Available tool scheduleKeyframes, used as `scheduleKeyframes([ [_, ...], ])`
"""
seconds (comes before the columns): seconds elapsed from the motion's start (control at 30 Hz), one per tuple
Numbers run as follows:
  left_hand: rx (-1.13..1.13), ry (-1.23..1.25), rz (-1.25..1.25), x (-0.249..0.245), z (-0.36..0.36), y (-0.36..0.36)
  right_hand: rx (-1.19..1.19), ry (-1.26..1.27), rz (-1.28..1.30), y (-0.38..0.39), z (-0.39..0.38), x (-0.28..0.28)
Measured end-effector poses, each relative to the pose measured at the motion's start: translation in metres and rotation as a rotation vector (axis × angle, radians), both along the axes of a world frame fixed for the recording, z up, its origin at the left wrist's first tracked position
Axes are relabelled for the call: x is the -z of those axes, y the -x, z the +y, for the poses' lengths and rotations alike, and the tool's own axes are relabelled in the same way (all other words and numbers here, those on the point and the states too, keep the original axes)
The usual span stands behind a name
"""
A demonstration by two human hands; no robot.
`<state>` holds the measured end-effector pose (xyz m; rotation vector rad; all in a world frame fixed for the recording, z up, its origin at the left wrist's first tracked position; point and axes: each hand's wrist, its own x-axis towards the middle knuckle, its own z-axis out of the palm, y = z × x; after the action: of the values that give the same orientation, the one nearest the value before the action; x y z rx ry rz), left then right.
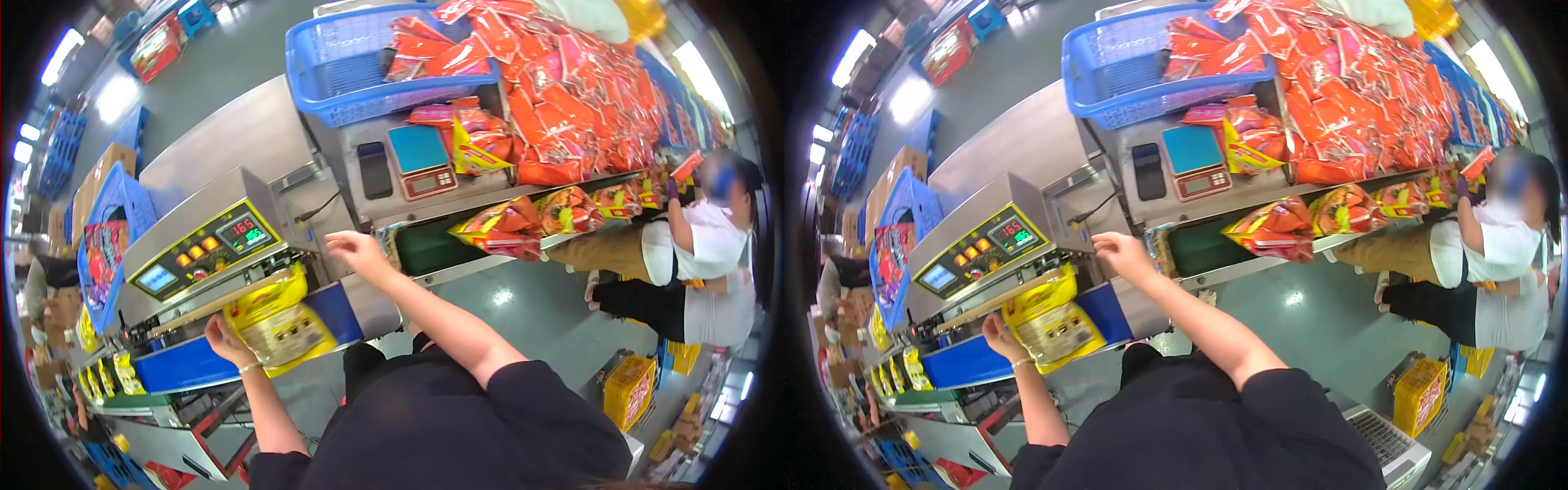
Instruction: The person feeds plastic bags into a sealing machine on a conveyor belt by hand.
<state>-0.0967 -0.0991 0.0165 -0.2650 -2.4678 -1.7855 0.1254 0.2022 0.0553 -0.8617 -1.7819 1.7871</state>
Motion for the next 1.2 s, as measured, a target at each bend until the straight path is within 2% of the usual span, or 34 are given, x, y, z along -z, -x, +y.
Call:
scheduleKeyframes([
  [0.03,0.003,-0.145,0.022,-0.032,0.034,-0.032,0.05,-0.158,0.044,-0.032,0.017,-0.022],
  [0.07,0.119,-0.18,-0.007,-0.043,0.072,-0.065,0.156,-0.278,-0.016,-0.073,0.032,-0.063],
  [0.1,0.229,-0.216,-0.035,-0.055,0.116,-0.103,0.333,-0.561,-0.043,-0.111,0.051,-0.068],
  [0.13,0.476,-0.06,-0.089,-0.102,0.164,-0.151,0.493,-0.609,-0.105,-0.152,0.062,-0.1],
  [0.17,0.672,-0.006,-0.095,-0.083,0.192,-0.176,0.665,-0.546,-0.104,-0.192,0.074,-0.1],
  [0.2,0.84,-0.075,-0.217,-0.099,0.223,-0.211,0.726,-0.81,-0.345,-0.235,0.092,-0.092],
  [0.23,0.949,0.006,0.026,-0.074,0.255,-0.235,0.664,-0.789,-0.483,-0.268,0.1,-0.093],
  [0.3,1.069,0.049,0.24,-0.061,0.298,-0.267,0.581,-0.721,-0.525,-0.294,0.106,-0.079],
  [0.37,1.13,0.048,0.176,-0.028,0.311,-0.272,0.279,-0.591,-0.391,-0.304,0.109,-0.047],
  [0.4,1.186,0.048,0.115,-0.019,0.315,-0.273,0.332,-0.35,-0.269,-0.306,0.11,-0.035],
  [0.43,1.149,0.012,0.084,-0.035,0.31,-0.268,0.325,-0.35,-0.261,-0.3,0.108,-0.045],
  [0.53,1.264,-0.117,0.009,-0.08,0.267,-0.242,0.294,-0.26,0.068,-0.277,0.09,-0.096],
  [0.57,1.3,-0.124,-0.001,-0.11,0.248,-0.233,0.235,-0.259,0.164,-0.27,0.088,-0.11],
  [0.63,1.213,-0.346,-0.421,-0.134,0.206,-0.222,0.116,-0.178,0.263,-0.25,0.086,-0.13],
  [0.67,1.103,-0.411,-0.538,-0.138,0.189,-0.214,0.134,-0.062,0.248,-0.232,0.081,-0.139],
  [0.7,0.984,-0.48,-0.647,-0.142,0.172,-0.206,0.169,-0.062,0.124,-0.218,0.083,-0.135],
  [0.77,0.607,-0.453,-0.703,-0.12,0.149,-0.186,0.184,-0.071,-0.034,-0.168,0.081,-0.129],
  [0.8,0.484,-0.445,-0.781,-0.11,0.145,-0.176,0.197,-0.034,-0.002,-0.143,0.079,-0.114],
  [0.83,0.363,-0.438,-0.861,-0.099,0.142,-0.166,0.184,-0.061,-0.08,-0.13,0.083,-0.078],
  [0.87,0.311,-0.422,-0.88,-0.067,0.137,-0.155,0.19,-0.109,-0.155,-0.117,0.082,-0.053],
  [0.97,0.164,-0.314,-0.88,-0.014,0.143,-0.136,0.253,-0.311,-0.444,-0.09,0.075,-0.002],
  [1.0,0.164,-0.319,-0.878,-0.001,0.14,-0.13,0.252,-0.273,-0.462,-0.085,0.075,0.013],
  [1.03,0.129,-0.291,-0.875,0.007,0.138,-0.123,0.228,-0.334,-0.591,-0.079,0.072,0.017],
  [1.1,0.036,-0.308,-0.866,0.016,0.129,-0.111,0.137,-0.307,-0.624,-0.063,0.069,0.036],
  [1.17,0.047,-0.308,-0.924,0.021,0.102,-0.09,0.072,-0.298,-0.635,-0.038,0.051,0.028],
  [1.2,0.025,-0.276,-0.87,0.022,0.088,-0.079,0.036,-0.27,-0.6,-0.024,0.042,0.025],
])
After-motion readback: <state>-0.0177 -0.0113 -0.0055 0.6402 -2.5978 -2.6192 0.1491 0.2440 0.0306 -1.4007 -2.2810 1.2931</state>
